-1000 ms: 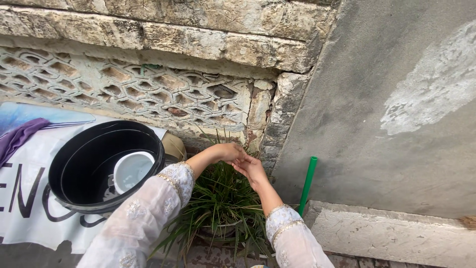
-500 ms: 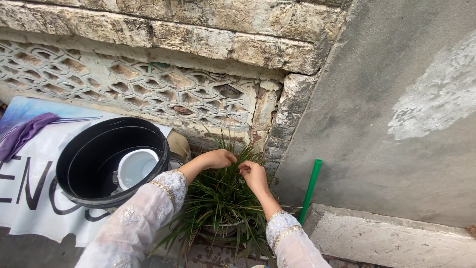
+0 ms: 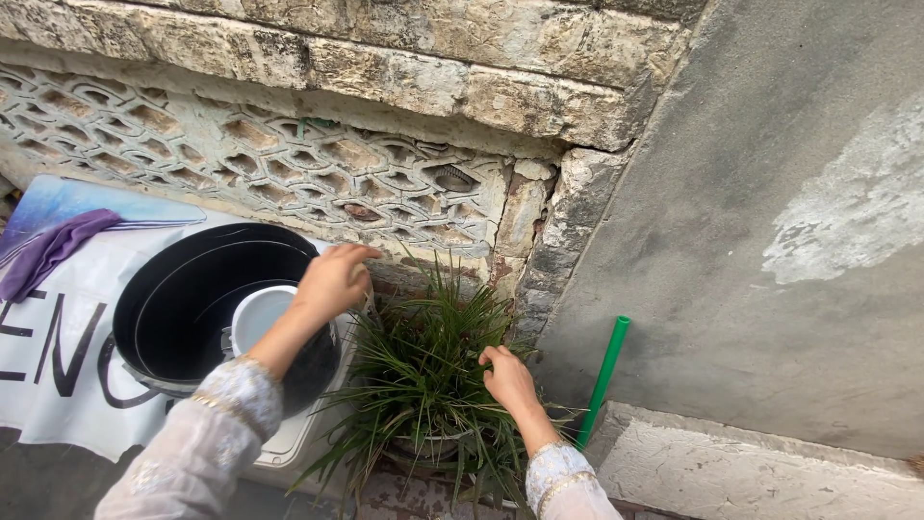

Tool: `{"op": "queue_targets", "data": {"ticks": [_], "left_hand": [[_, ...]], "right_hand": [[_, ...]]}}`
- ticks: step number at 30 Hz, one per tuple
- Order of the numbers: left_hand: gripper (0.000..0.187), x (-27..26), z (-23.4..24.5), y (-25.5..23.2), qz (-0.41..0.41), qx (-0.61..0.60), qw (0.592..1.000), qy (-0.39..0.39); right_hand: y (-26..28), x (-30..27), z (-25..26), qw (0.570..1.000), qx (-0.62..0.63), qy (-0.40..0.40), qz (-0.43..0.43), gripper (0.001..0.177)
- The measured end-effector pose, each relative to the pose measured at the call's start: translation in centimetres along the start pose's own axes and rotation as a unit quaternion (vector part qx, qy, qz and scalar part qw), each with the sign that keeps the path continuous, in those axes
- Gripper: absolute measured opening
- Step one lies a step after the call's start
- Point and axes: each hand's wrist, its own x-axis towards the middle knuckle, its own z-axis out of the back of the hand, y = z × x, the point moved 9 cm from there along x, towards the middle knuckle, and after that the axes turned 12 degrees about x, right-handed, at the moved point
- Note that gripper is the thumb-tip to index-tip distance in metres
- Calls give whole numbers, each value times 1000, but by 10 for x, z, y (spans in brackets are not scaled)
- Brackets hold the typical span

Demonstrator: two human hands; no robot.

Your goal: The person is plucking dead leaves or cleaning a small green plant and then wiping the rim of a nearby water bucket.

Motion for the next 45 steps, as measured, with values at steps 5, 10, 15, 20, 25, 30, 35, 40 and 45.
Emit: {"op": "queue_targets", "data": {"ticks": [5, 10, 15, 20, 25, 30, 35, 40, 45], "left_hand": [[43, -45, 21, 51, 57, 37, 994, -88], [49, -89, 16, 78, 120, 64, 981, -136], [49, -117, 41, 95, 181, 97, 967, -153], [51, -130, 18, 128, 231, 93, 963, -107], [54, -126, 15, 124, 260, 52, 963, -44], [52, -130, 22, 119, 288, 23, 957, -35], [47, -133, 19, 129, 299, -6, 953, -50], [41, -133, 26, 126, 309, -14, 948, -72], [39, -135, 28, 128, 316, -28, 944, -91]], "right_hand": [[14, -14, 36, 994, 9, -59, -86, 17], [-21, -30, 35, 984, 17, -62, -164, 10], [5, -30, 41, 994, 37, -83, -56, 24], [-24, -34, 28, 990, 29, -109, -83, 23], [48, -33, 41, 993, 2, -110, 53, 29], [11, -25, 23, 989, 46, -63, -123, 12], [17, -21, 4, 995, 13, 11, -103, 23], [32, -18, -3, 996, 17, 0, -88, 25], [36, -12, -7, 998, 20, -18, -51, 21]]}}
